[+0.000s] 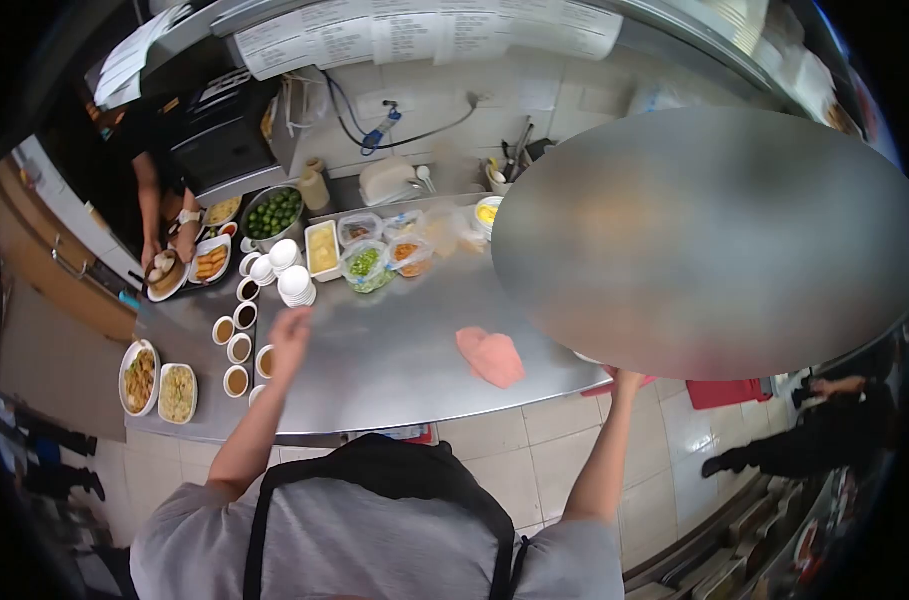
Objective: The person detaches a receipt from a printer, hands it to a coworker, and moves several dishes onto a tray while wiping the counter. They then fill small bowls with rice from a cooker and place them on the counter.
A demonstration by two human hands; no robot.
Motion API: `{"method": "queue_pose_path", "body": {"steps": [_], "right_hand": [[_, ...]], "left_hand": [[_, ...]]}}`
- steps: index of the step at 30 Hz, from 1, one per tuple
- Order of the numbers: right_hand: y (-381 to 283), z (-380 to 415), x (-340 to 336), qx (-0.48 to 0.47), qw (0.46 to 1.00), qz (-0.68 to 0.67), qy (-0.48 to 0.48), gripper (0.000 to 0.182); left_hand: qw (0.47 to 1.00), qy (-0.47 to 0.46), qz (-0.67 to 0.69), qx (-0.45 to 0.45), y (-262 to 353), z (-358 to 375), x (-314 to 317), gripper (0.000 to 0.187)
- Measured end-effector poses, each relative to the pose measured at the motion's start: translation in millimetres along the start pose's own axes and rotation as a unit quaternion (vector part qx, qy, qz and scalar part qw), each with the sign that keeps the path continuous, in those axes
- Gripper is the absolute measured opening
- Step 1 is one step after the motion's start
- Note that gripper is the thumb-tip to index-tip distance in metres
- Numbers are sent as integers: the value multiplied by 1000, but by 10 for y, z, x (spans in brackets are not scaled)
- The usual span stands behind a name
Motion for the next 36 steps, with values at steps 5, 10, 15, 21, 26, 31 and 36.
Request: {"method": "queue_pose_path", "body": {"steps": [5,10,15,21,26,31,36], "right_hand": [[-565,992,844,21,966,74,-247,41],[-620,1893,2025,-4,858,180,-482,36],[-500,2758,3148,2,780,143,-609,41],[-502,3676,4022,94,737,44,-667,40],[-472,3791,4170,109,724,40,-680,43],[-877,3039,4128,-105,826,24,-553,32],[-2548,2137,4171,-33,788,-404,-464,47]], "left_hand": [[941,-286,157,-94,271,311,901,28],[711,-378,451,-386,450,386,689,39],[783,-304,383,-384,-6,384,-358,35],[806,-157,426,-379,-394,499,-1547,34],[800,47,495,-336,-1074,555,-2260,35],[802,141,484,-319,-1912,394,-2738,33],[752,258,502,-341,-2304,292,-2840,29]]}}
Point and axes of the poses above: each hand's wrist, its own z-axis away from the middle knuckle, its own x-axis out of the palm, y = z × x, the point moved 3 cm from there along -z, towards the middle knuckle, and after that the axes turned 2 degrees about -y, right-handed, at the moved point
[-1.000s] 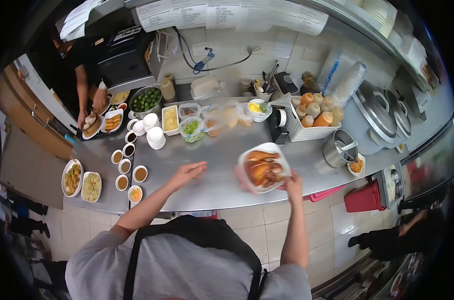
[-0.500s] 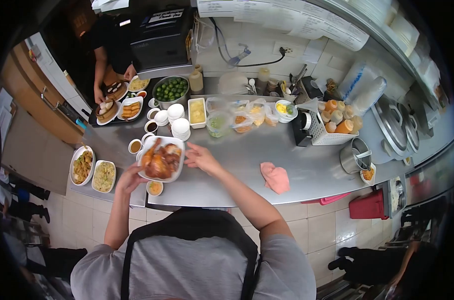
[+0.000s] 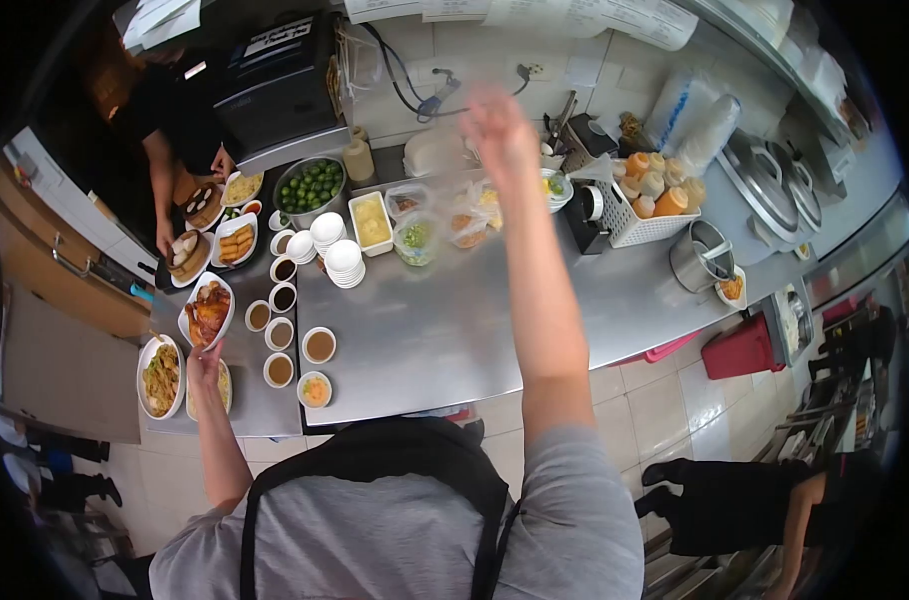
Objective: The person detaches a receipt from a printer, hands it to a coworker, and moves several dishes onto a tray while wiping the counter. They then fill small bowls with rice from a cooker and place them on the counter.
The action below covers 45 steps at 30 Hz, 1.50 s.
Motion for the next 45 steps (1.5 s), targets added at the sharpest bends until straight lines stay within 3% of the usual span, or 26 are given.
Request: {"method": "queue_pose_path", "body": {"steps": [2,4,7,8,9,10,11,13,15,17,19,23,25,27,30,31,37,39,45], "right_hand": [[-301,-398,110,-21,993,-104,-46,54],[-533,-537,209,-34,994,-95,-48,57],[-498,-558,105,-36,987,-157,-24,64],[-477,-436,108,-41,985,-138,-96,69],[-426,-472,-120,23,967,-194,-164,87],[-407,-317,-113,4,988,-121,-98,89],[-374,-192,-109,15,991,-100,-92,90],[-304,-79,-334,63,984,-131,-103,68],[-175,148,-419,83,992,-78,-57,52],[-74,316,-765,138,979,-105,-106,48],[4,546,-1035,168,985,-38,-9,47],[-140,1039,-1689,175,984,-14,40,44],[-394,1321,-2068,142,971,35,186,42],[-687,1618,-2293,122,963,51,235,38],[-1167,2042,-2733,96,948,48,301,32],[-1313,2168,-2920,92,947,44,303,32],[-2001,2861,-4238,57,903,59,422,27],[-2057,3007,-4401,80,900,60,424,25],[-1905,2872,-4686,108,852,98,503,26]], "left_hand": [[1000,-2,9,-2,-49,-89,-28,30],[998,32,41,-26,-83,-71,-11,32],[998,-26,41,-32,-185,-135,-38,33],[999,-20,21,-13,-175,36,96,34],[1000,-13,-1,-8,-171,90,189,34],[1000,7,4,5,-190,85,197,33],[999,29,29,-2,-198,73,234,31],[998,41,47,0,-236,-97,263,32],[997,53,59,15,-244,-241,256,32],[993,88,65,34,-266,-434,233,32],[990,111,69,45,-312,-653,151,32],[958,245,111,95,-436,-1030,-54,34],[946,277,119,122,-446,-1051,-67,37],[948,246,115,167,-444,-1064,-110,40],[935,308,78,155,-414,-1252,-171,32],[925,328,120,152,-384,-1316,-197,29],[944,309,-9,117,-605,-954,464,29],[962,213,-126,113,-531,-795,793,32],[943,178,-248,130,-287,-748,1186,27]]}}
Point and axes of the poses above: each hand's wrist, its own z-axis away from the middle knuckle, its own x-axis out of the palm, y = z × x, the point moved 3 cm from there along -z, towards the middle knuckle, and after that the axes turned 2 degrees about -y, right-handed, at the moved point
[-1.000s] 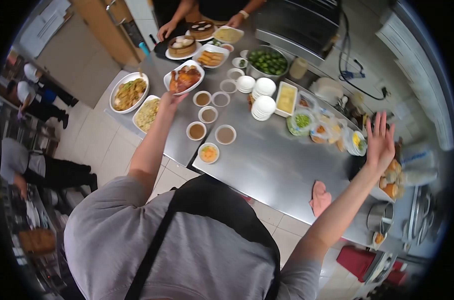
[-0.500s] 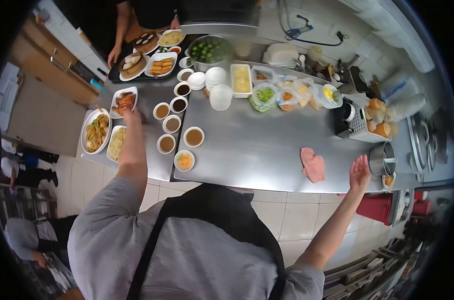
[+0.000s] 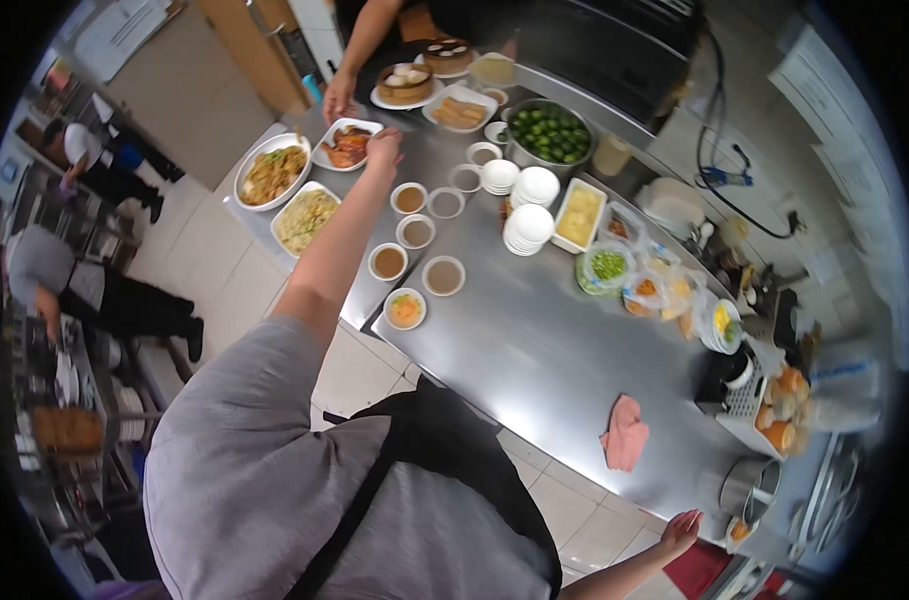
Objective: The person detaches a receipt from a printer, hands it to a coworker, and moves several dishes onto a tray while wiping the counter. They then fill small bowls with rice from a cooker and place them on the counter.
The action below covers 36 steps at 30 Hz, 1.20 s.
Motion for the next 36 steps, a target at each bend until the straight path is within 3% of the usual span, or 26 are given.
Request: {"method": "queue_pose_path", "body": {"steps": [3,4,5,7,9,10,12,14,16,18,19,20,22,24,25,26,27,28,29,30,32,33,34,35,36], "right_hand": [[151,23,329,10,997,53,-48,26],[197,38,438,14,993,79,-89,27],[247,68,535,13,993,78,-91,27],[252,249,685,-22,986,154,-67,31],[258,387,663,-22,982,174,-68,32],[293,422,592,-21,978,194,-67,33],[319,484,425,-30,978,198,-59,32],[345,427,208,-21,986,151,-68,31],[381,487,115,-10,989,150,-12,36],[452,607,2,-18,977,207,44,34],[464,687,-45,-25,978,201,50,34],[481,766,-152,-3,970,232,69,33],[514,856,-314,15,962,258,92,32],[517,1006,-553,21,960,219,172,28],[488,1057,-694,0,959,209,192,27],[456,1100,-810,5,964,194,181,30],[427,1116,-966,-2,967,196,162,39],[387,1121,-1138,-11,972,182,149,40],[367,1159,-1196,-9,968,186,171,42],[344,1281,-1132,-35,973,149,174,44],[217,1093,-1487,-76,986,95,115,42],[118,1122,-1346,-87,985,81,124,40],[-8,1018,-1269,-107,984,100,101,39],[-108,977,-1120,-122,985,89,79,37],[-228,897,-924,-123,984,75,101,36]], "left_hand": [[991,-32,-104,79,-58,-602,-169,29],[962,0,-190,196,92,-700,-337,30],[834,107,-421,340,522,-433,-564,30],[732,86,-638,223,859,-537,-1137,24],[581,-146,-799,48,860,-568,-1555,23],[549,-226,-792,-144,791,-614,-1586,29],[530,-413,-733,-109,838,-546,-1354,39],[519,-392,-759,17,762,-835,-992,50],[601,-303,-722,162,231,-1995,-682,57],[618,-253,-739,90,708,-1348,-201,53],[547,-256,-793,84,524,-1765,-13,49],[548,-262,-789,93,510,-1815,81,49],[618,-183,-750,153,522,-1947,173,43],[590,-201,-751,219,362,-2262,131,36],[693,-178,-692,99,574,-1901,70,29],[603,-210,-748,178,494,-2058,-22,25],[651,-173,-708,211,363,-2268,-253,23],[642,-156,-719,214,353,-2239,-430,21],[620,-97,-701,339,469,-1911,-609,19],[734,-107,-648,172,1,-2753,-1033,34],[664,-191,-604,398,222,-2363,-1340,33],[585,-297,-684,319,185,-2455,-1443,37],[700,-181,-671,164,474,-1698,-1265,40],[658,-142,-709,210,363,-1757,-1430,39],[704,-147,-658,224,394,-1458,-1387,38]]}}
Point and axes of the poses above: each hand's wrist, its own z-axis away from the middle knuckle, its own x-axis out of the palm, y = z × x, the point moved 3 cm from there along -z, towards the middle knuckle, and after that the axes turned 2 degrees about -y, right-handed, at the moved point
